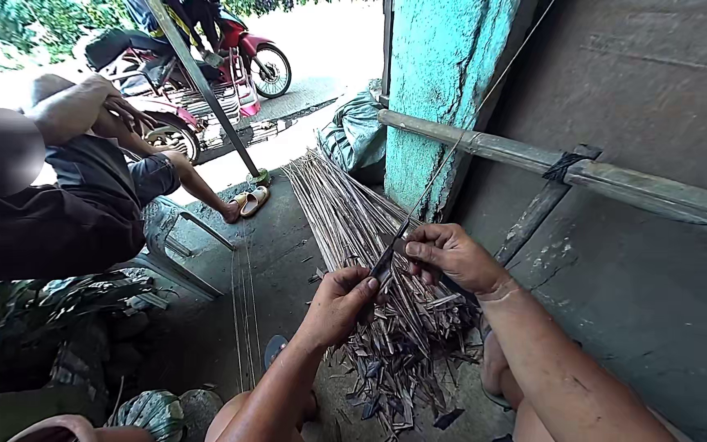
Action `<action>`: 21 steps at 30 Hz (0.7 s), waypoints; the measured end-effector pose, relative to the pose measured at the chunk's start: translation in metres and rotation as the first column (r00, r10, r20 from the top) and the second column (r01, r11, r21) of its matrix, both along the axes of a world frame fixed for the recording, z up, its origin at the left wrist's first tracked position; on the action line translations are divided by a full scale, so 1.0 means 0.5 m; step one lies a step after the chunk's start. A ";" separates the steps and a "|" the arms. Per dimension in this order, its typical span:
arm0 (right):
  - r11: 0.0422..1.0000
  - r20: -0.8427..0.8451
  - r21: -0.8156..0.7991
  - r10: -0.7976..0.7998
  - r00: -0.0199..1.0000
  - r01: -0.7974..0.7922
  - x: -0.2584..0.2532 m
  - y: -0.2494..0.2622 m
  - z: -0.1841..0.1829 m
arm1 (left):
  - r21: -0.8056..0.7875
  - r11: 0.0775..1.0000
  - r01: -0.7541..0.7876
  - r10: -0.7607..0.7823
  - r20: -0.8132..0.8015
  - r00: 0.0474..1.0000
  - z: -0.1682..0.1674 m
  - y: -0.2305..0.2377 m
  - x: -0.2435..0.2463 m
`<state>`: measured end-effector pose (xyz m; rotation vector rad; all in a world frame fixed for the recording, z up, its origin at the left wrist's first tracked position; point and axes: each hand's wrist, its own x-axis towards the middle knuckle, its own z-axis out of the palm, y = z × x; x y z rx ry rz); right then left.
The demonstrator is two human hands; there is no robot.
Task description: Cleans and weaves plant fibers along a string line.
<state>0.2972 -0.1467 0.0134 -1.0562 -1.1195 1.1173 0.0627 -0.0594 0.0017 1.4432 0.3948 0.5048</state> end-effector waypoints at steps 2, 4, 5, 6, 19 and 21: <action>0.998 0.020 0.039 -0.044 0.999 0.043 -0.004 0.001 0.000 | -0.012 1.000 -0.006 0.006 0.006 1.000 0.003 0.001 0.000; 0.986 0.029 0.080 -0.147 0.989 0.144 -0.010 0.005 -0.001 | -0.007 1.000 -0.014 0.014 0.008 1.000 0.005 0.004 0.000; 0.970 0.013 0.093 -0.229 0.973 0.227 -0.008 0.007 0.000 | -0.001 1.000 -0.014 0.014 0.005 1.000 0.004 0.005 -0.001; 0.945 -0.017 0.100 -0.311 0.950 0.311 0.001 0.008 0.003 | 0.004 1.000 -0.013 0.013 0.000 1.000 0.003 0.007 -0.004; 0.904 -0.224 0.046 0.423 0.878 -0.424 -0.011 0.010 -0.042 | -0.216 0.966 0.142 -0.127 0.082 0.988 -0.012 0.006 0.002; 0.934 -0.192 0.078 0.357 0.914 -0.349 0.004 0.011 -0.042 | -0.242 0.953 0.183 -0.162 0.103 0.981 -0.013 0.007 -0.003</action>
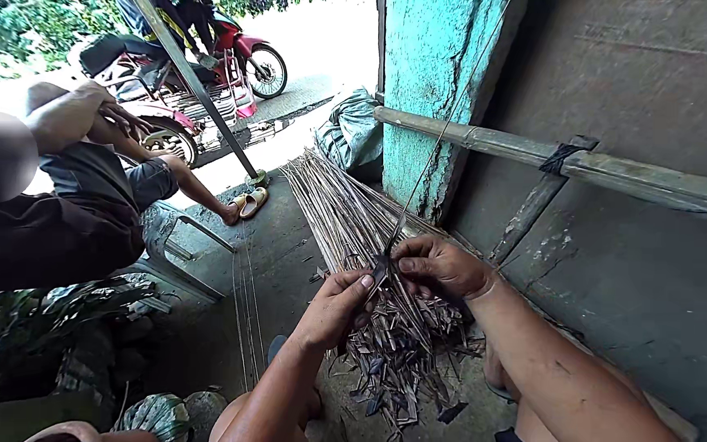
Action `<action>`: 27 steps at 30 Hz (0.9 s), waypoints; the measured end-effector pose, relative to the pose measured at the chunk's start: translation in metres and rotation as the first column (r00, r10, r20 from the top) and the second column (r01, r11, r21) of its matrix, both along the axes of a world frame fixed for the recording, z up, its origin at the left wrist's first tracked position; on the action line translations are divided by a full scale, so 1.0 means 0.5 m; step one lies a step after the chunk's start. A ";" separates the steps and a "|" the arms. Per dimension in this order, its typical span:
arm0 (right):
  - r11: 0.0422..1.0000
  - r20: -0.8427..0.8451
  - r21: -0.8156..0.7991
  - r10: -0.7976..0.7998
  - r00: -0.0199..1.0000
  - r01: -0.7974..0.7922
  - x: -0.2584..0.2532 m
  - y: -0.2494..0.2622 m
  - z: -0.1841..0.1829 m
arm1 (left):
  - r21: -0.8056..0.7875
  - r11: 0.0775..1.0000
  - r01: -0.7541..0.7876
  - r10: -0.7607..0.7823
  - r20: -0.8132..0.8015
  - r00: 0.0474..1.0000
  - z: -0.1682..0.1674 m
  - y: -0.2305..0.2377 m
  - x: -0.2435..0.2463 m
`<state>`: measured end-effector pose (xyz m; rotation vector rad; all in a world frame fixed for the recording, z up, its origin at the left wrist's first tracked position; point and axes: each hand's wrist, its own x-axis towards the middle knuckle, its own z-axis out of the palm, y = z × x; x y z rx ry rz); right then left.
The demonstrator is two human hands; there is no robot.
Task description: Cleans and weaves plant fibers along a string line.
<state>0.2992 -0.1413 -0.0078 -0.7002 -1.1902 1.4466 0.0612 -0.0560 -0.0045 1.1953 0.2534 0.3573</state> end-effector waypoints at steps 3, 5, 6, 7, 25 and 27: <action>0.965 0.022 0.034 -0.261 0.965 0.260 0.032 -0.005 0.011 | -0.004 0.999 0.050 -0.051 -0.010 0.999 -0.001 0.001 -0.010; 0.876 0.066 0.109 -0.477 0.876 0.469 0.047 -0.006 0.021 | -0.022 0.998 0.062 -0.063 -0.015 0.998 -0.006 0.001 -0.013; 0.826 0.045 0.138 -0.556 0.830 0.546 0.049 -0.007 0.025 | -0.032 0.997 0.066 -0.067 -0.019 0.998 -0.009 0.003 -0.014; 0.799 0.011 0.152 -0.589 0.808 0.581 0.050 -0.009 0.029 | -0.042 0.997 0.069 -0.070 -0.025 0.997 -0.011 0.004 -0.015; 0.996 0.157 0.078 0.035 0.987 -0.048 -0.005 -0.014 0.019 | -0.006 0.996 0.094 -0.095 -0.022 0.995 -0.008 -0.007 -0.008; 0.995 0.168 0.082 0.040 0.985 -0.055 -0.004 -0.014 0.021 | -0.013 0.995 0.099 -0.099 -0.011 0.995 -0.009 -0.008 -0.009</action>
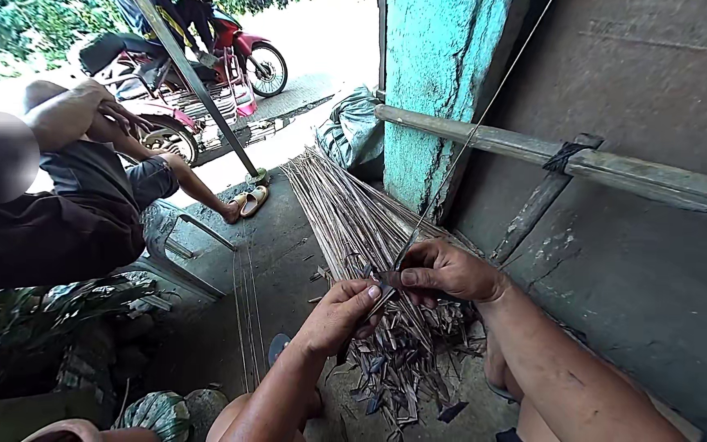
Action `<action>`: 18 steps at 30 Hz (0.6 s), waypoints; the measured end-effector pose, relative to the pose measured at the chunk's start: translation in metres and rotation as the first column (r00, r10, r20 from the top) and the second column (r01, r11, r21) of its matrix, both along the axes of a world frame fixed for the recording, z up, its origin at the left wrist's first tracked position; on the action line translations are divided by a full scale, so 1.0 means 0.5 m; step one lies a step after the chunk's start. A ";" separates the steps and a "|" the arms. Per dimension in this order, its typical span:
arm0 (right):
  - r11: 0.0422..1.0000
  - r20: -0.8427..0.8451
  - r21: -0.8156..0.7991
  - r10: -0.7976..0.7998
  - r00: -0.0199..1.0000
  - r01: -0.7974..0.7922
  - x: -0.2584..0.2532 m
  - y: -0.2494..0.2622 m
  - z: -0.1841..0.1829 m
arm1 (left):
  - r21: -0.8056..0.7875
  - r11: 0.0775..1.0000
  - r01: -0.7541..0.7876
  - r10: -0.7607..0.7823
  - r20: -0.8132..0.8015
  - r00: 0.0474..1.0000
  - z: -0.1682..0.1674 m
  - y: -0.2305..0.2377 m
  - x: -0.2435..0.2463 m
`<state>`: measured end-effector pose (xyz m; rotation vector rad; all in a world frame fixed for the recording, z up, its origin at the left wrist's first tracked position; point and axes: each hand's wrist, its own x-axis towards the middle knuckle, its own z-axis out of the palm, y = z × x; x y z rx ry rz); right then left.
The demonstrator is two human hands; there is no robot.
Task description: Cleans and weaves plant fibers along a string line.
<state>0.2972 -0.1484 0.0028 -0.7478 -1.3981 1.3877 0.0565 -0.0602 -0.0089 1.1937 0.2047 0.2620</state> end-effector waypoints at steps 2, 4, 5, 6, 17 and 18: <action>0.999 0.029 0.003 -0.046 0.999 0.046 0.013 0.001 -0.001 | -0.013 1.000 0.000 0.000 0.010 1.000 0.001 0.001 -0.001; 0.994 0.052 0.012 -0.108 0.993 0.107 0.031 0.002 -0.007 | -0.019 1.000 -0.004 0.004 0.015 1.000 0.002 0.002 -0.003; 0.989 0.064 0.008 -0.148 0.987 0.148 0.037 0.001 -0.007 | -0.018 1.000 -0.016 0.016 0.013 1.000 0.003 0.003 -0.004; 0.980 0.074 0.008 -0.200 0.977 0.200 0.039 0.000 -0.006 | -0.016 0.999 -0.032 0.032 0.004 0.999 0.004 0.005 -0.004; 0.964 0.054 -0.085 -0.249 0.967 0.253 0.009 -0.012 0.010 | -0.039 0.998 -0.039 0.037 -0.052 0.998 -0.001 0.010 0.002; 0.972 0.043 -0.101 -0.210 0.977 0.213 0.002 -0.009 0.007 | -0.055 0.998 -0.017 0.014 -0.055 0.998 0.000 0.008 0.004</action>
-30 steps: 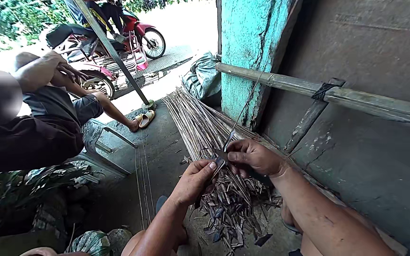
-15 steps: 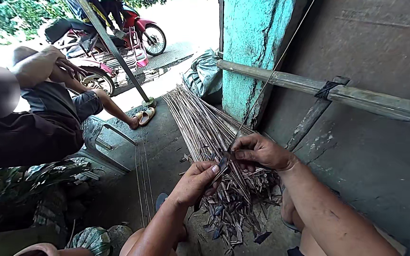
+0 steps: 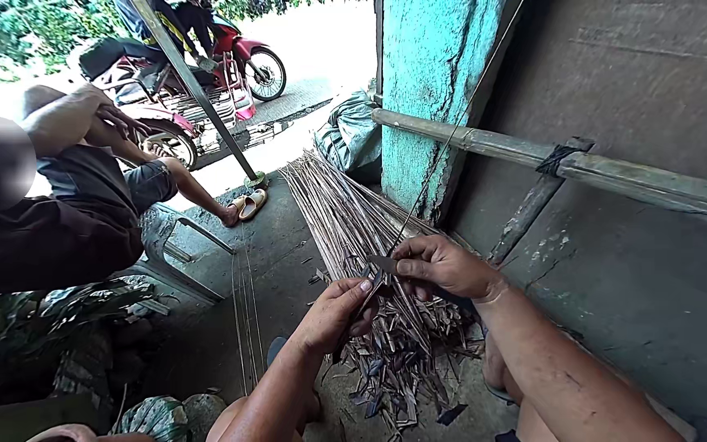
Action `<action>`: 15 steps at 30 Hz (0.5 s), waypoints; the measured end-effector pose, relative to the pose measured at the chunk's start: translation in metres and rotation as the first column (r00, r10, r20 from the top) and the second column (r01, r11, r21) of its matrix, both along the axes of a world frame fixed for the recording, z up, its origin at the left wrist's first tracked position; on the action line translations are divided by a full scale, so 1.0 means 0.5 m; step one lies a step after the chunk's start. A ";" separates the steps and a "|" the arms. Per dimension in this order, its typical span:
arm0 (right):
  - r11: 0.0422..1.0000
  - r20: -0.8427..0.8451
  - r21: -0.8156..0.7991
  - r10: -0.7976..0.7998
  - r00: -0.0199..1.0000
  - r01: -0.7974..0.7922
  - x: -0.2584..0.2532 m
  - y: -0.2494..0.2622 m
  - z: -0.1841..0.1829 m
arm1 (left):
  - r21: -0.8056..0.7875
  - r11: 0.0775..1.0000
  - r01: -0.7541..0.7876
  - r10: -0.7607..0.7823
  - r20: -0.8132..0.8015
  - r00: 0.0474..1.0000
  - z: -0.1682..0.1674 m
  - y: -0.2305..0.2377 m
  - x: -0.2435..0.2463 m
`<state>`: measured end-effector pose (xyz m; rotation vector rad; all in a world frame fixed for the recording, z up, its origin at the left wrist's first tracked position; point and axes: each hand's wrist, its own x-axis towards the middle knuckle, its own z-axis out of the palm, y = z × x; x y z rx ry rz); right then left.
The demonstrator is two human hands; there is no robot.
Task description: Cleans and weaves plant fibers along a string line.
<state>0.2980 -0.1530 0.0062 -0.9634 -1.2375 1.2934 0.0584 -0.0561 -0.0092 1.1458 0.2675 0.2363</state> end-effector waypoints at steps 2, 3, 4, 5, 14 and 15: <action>0.997 -0.060 0.004 -0.075 0.995 0.075 0.001 0.003 0.002 | -0.022 0.999 0.039 -0.039 0.007 0.999 -0.001 0.000 0.001; 0.985 -0.102 0.000 -0.173 0.980 0.174 0.007 0.003 0.008 | -0.025 0.999 0.047 -0.047 0.010 0.999 -0.003 0.000 0.000; 0.960 -0.151 -0.009 -0.277 0.949 0.279 0.014 0.004 0.014 | -0.025 0.998 0.049 -0.049 0.009 0.999 -0.004 0.001 0.000; 0.934 -0.180 -0.013 -0.353 0.918 0.357 0.021 0.006 0.020 | -0.019 0.999 0.047 -0.047 0.005 0.999 -0.006 0.002 -0.001; 0.942 -0.078 0.129 -0.300 0.951 0.308 0.020 0.010 0.017 | 0.170 0.984 0.049 -0.041 -0.051 0.998 -0.028 0.008 0.010; 0.943 -0.054 0.169 -0.282 0.958 0.287 0.025 0.006 0.022 | 0.139 0.988 0.073 -0.069 -0.035 0.997 -0.033 0.009 0.009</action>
